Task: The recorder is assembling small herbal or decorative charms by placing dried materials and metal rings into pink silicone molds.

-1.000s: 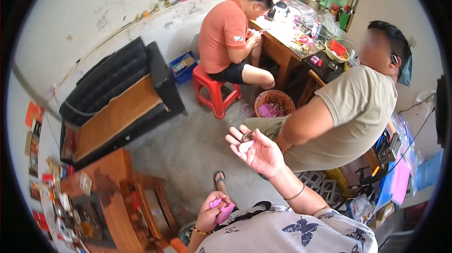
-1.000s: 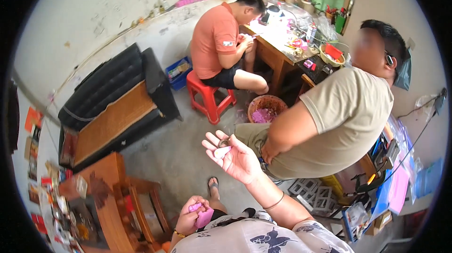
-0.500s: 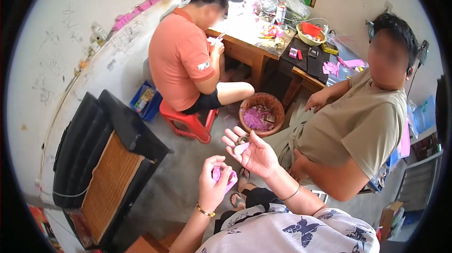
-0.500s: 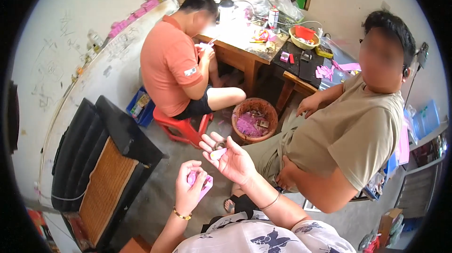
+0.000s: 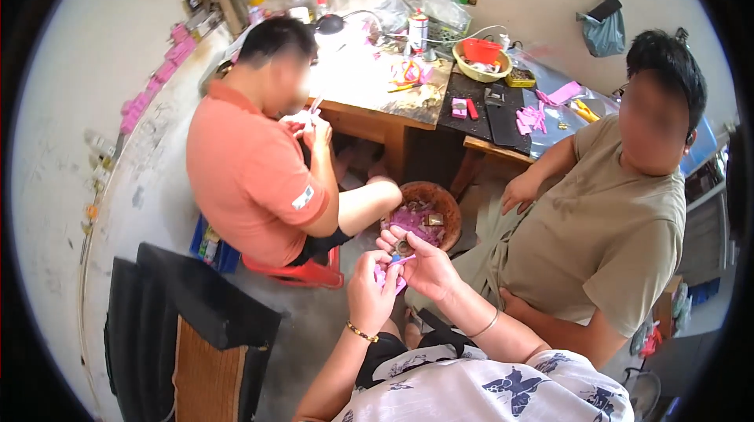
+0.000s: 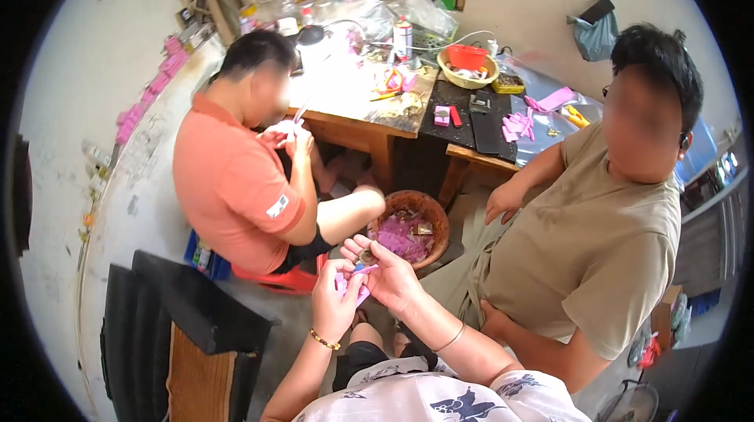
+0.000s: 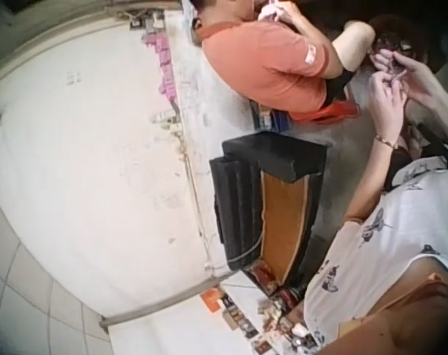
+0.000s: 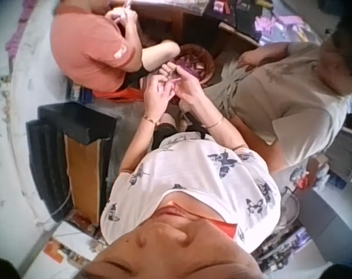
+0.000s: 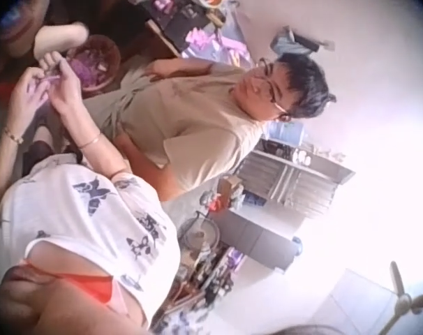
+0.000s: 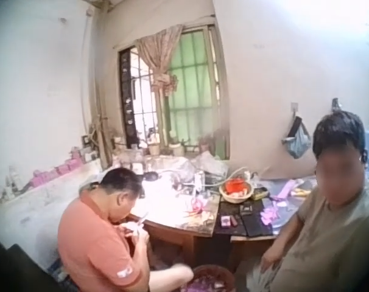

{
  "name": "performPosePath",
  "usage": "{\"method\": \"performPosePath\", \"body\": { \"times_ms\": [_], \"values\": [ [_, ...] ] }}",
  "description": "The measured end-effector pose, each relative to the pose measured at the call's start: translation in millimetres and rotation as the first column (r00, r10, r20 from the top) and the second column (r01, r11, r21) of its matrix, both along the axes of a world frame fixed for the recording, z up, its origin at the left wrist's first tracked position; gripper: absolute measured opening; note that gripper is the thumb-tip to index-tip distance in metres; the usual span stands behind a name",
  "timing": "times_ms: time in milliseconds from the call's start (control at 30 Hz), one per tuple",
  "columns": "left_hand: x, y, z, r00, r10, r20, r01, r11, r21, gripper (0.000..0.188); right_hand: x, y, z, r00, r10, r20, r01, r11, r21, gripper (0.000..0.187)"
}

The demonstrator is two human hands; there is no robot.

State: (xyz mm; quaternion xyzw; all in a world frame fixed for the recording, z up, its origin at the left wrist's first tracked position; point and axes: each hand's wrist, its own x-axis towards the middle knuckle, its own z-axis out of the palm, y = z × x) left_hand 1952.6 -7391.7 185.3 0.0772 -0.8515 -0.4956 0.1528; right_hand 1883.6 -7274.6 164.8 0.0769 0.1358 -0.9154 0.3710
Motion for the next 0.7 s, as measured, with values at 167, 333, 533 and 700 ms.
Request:
{"method": "performPosePath", "body": {
  "times_ms": [167, 333, 533, 700],
  "values": [
    [-59.5, -27.9, -12.6, 0.986, -0.129, -0.11, 0.132, 0.991, 0.019, 0.019, -56.7, -19.3, -13.6, 0.983, -0.124, 0.135, 0.137, 0.986, -0.095, 0.032],
    [-106.4, -62.2, -24.5, 0.965, -0.194, -0.176, 0.224, 0.959, 0.175, 0.017, -121.6, -49.4, -11.3, 0.956, -0.215, 0.197, 0.23, 0.972, -0.053, 0.034],
    [-114.5, -89.1, -43.2, 0.951, -0.309, -0.014, 0.286, 0.863, 0.416, 0.017, -211.2, -84.4, -21.7, 0.95, -0.303, 0.078, 0.301, 0.953, 0.028, 0.043],
    [-97.6, -98.2, -77.0, 0.88, -0.436, 0.189, 0.234, 0.744, 0.626, 0.027, -264.0, -104.3, -35.1, 0.956, -0.275, -0.105, 0.284, 0.955, 0.087, 0.053]
  ]
}}
